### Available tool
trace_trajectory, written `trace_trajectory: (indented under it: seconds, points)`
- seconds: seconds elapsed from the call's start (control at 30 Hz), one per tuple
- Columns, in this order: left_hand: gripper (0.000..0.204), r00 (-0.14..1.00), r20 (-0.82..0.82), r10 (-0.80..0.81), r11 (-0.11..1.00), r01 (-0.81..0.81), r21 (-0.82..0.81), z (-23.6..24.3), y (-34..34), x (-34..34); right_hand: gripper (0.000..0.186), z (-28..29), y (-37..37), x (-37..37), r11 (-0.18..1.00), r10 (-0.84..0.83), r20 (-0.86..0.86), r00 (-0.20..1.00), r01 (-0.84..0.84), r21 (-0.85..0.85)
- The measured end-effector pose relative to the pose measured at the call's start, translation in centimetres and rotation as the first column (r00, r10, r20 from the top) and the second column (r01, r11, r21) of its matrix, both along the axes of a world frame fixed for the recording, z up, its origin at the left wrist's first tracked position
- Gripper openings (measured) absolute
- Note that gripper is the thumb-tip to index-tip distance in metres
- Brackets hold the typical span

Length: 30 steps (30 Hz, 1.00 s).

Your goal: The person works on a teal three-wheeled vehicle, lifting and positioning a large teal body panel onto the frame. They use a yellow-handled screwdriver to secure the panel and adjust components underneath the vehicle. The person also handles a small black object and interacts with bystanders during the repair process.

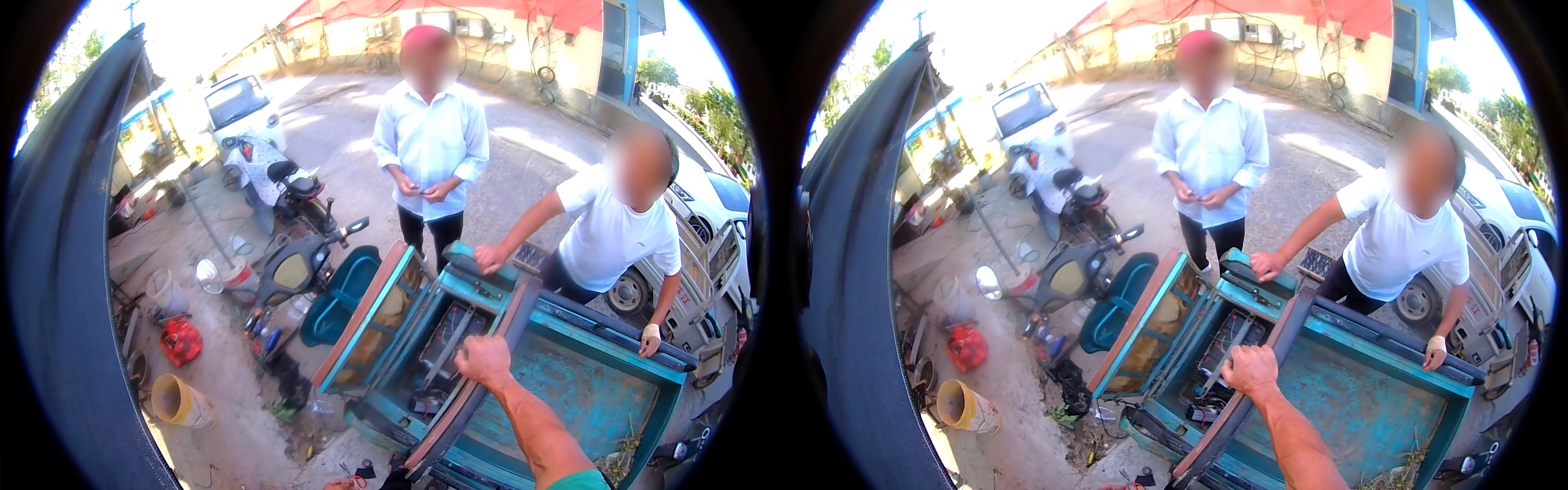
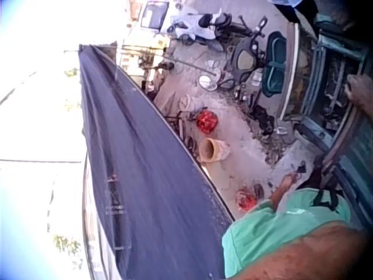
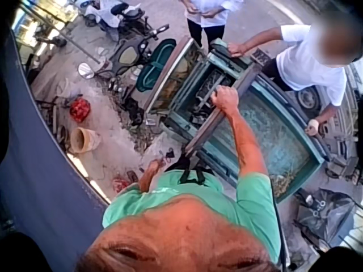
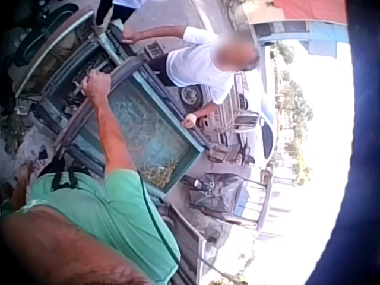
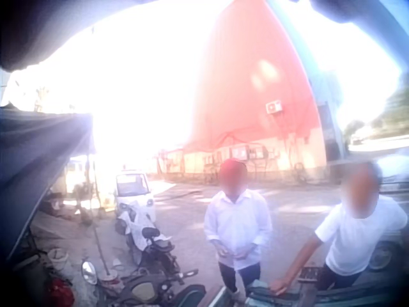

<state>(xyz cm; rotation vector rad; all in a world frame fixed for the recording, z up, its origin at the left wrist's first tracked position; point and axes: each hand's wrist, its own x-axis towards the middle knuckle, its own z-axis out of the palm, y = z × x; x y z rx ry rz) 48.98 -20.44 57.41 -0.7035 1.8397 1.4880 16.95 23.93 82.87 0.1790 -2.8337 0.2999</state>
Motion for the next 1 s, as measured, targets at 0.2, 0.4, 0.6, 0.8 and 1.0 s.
trace_trajectory:
  seconds: [0.2, 0.4, 0.6, 0.8, 1.0]
  points:
    - [0.029, 0.974, 0.219, 0.054, 0.992, -0.078, 0.102, -5.2, -1.8, 2.0, 0.021, 0.3, -0.1, 0.1, 1.0, -0.012, 0.025, 1.0, 0.012, 0.015]
    - [0.02, 0.335, -0.218, -0.916, 0.399, 0.718, -0.571, -9.2, -5.9, 5.1, 0.022, 0.4, -0.2, 0.0, 0.999, -0.017, 0.066, 0.998, 0.015, 0.033]
    - [0.025, 0.946, 0.204, -0.251, 0.964, 0.263, -0.032, -2.9, -2.9, 4.7, 0.022, 0.5, -0.1, 0.3, 0.998, -0.036, 0.1, 0.994, 0.03, 0.057]
    - [0.026, 0.934, -0.053, -0.353, 0.934, 0.349, -0.077, -1.5, -2.5, 4.4, 0.023, 0.2, -0.2, 0.2, 0.999, -0.014, 0.064, 0.998, 0.011, 0.042]
    - [0.037, 0.944, 0.309, 0.115, 0.976, -0.165, 0.141, 6.2, 1.5, 0.7, 0.023, -0.1, 0.2, 0.3, 0.999, 0.002, 0.01, 1.0, -0.002, 0.035]
